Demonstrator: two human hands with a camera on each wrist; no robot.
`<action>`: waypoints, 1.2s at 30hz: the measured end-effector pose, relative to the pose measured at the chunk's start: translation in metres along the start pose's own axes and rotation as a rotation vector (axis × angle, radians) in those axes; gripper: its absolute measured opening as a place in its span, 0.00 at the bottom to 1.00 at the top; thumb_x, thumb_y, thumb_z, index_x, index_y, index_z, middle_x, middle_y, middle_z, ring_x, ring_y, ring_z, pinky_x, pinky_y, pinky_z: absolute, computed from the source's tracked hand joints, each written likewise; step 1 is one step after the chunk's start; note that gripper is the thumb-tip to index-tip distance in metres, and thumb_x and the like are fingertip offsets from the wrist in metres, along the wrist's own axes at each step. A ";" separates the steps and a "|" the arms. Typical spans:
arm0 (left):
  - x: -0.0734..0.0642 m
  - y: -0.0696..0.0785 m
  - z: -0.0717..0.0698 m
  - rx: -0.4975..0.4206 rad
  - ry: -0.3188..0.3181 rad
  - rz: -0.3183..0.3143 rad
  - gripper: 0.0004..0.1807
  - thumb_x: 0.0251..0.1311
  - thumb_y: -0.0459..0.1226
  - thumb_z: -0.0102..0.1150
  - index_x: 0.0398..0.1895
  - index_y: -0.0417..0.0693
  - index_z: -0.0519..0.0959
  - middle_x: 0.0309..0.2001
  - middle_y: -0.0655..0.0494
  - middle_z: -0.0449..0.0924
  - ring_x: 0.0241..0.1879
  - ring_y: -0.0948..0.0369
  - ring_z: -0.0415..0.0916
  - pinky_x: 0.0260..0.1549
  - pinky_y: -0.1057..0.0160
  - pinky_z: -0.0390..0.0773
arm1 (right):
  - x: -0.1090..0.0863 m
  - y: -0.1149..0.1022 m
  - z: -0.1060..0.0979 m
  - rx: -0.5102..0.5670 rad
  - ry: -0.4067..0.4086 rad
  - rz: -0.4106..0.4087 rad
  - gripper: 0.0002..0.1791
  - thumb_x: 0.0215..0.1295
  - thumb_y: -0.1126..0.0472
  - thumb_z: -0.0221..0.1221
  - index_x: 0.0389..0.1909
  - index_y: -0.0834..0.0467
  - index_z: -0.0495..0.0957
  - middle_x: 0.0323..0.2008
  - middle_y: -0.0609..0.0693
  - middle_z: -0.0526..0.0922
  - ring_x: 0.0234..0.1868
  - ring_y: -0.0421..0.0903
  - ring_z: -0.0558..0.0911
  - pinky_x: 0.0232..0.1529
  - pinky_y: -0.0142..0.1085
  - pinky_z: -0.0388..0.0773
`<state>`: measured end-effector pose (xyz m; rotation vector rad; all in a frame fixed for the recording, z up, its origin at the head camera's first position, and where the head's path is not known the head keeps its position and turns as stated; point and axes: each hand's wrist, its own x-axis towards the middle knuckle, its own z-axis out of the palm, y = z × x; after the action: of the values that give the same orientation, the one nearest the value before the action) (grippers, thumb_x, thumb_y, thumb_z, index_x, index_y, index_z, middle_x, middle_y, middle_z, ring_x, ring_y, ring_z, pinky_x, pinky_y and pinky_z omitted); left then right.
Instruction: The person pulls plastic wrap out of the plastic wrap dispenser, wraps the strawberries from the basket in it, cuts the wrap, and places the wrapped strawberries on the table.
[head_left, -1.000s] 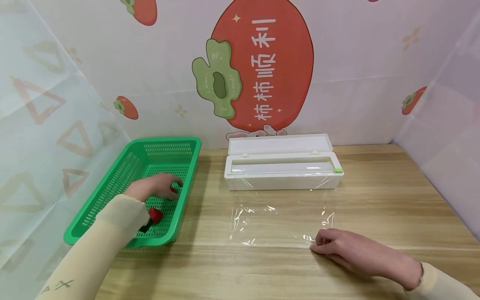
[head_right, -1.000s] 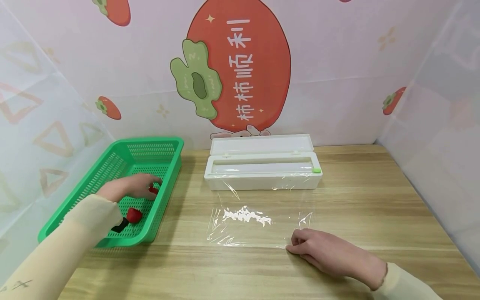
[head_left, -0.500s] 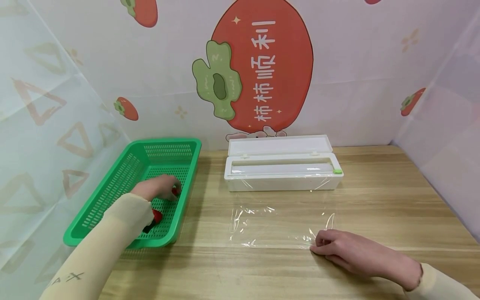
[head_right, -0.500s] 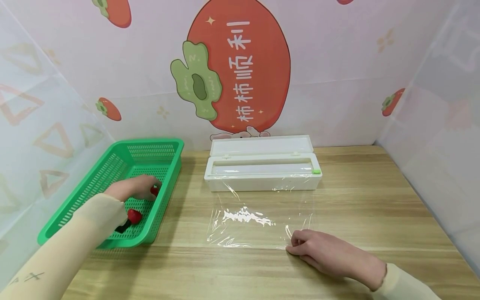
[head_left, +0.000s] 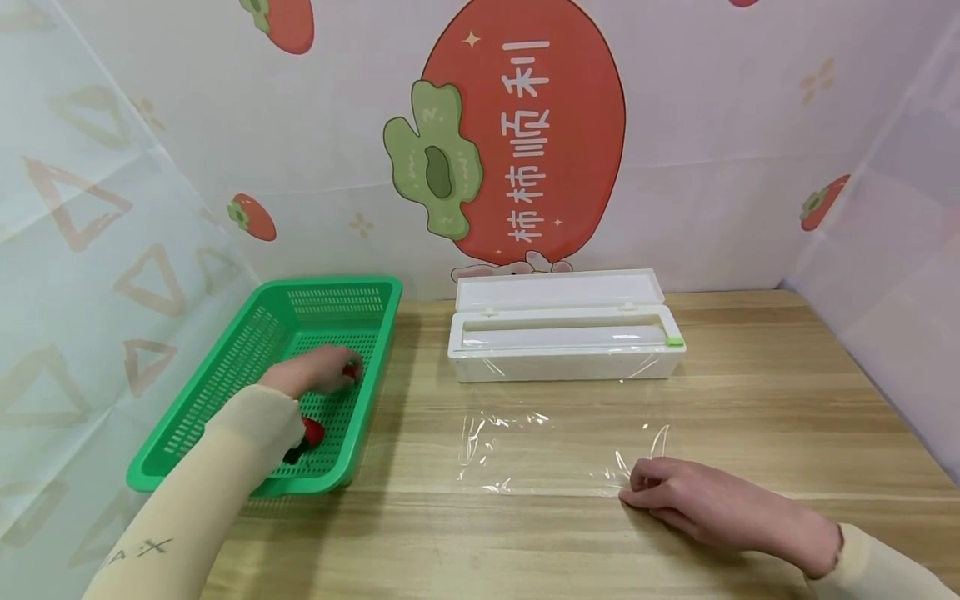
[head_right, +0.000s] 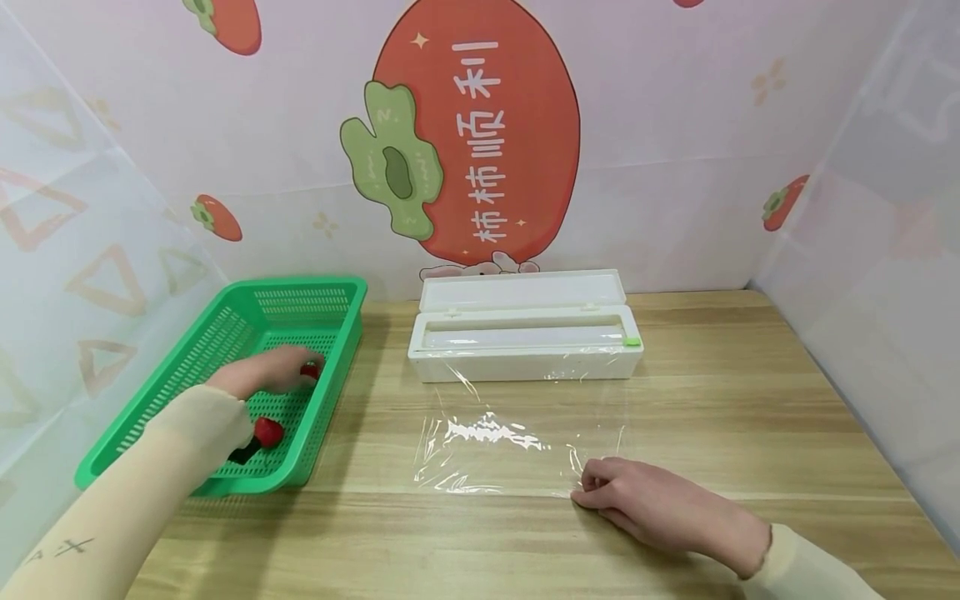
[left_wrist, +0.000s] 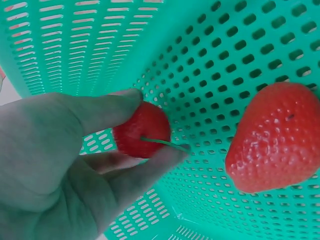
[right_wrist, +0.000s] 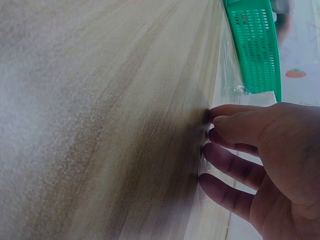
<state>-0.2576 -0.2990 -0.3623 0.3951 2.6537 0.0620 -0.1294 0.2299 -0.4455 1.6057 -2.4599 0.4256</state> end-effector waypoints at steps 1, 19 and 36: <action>0.001 -0.001 0.000 0.000 0.026 0.012 0.05 0.68 0.32 0.54 0.42 0.45 0.79 0.41 0.50 0.79 0.38 0.55 0.71 0.39 0.56 0.75 | 0.000 0.000 0.000 0.001 0.000 0.001 0.17 0.58 0.65 0.67 0.46 0.44 0.84 0.41 0.35 0.73 0.41 0.29 0.74 0.44 0.20 0.71; -0.019 -0.001 -0.018 -0.062 0.378 0.124 0.18 0.71 0.31 0.48 0.62 0.44 0.74 0.57 0.40 0.78 0.58 0.42 0.71 0.54 0.40 0.74 | 0.003 0.002 -0.002 0.013 -0.002 -0.009 0.16 0.57 0.65 0.67 0.45 0.45 0.85 0.41 0.36 0.74 0.41 0.29 0.75 0.45 0.19 0.72; -0.033 0.063 -0.039 -0.095 0.556 0.247 0.25 0.64 0.32 0.61 0.64 0.41 0.70 0.54 0.44 0.75 0.51 0.49 0.74 0.50 0.48 0.81 | 0.002 0.000 -0.002 0.026 -0.011 0.002 0.16 0.58 0.64 0.67 0.45 0.45 0.85 0.41 0.36 0.74 0.41 0.29 0.74 0.44 0.19 0.71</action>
<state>-0.2293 -0.2473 -0.3065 0.7661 3.1057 0.4309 -0.1305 0.2289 -0.4433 1.6196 -2.4740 0.4522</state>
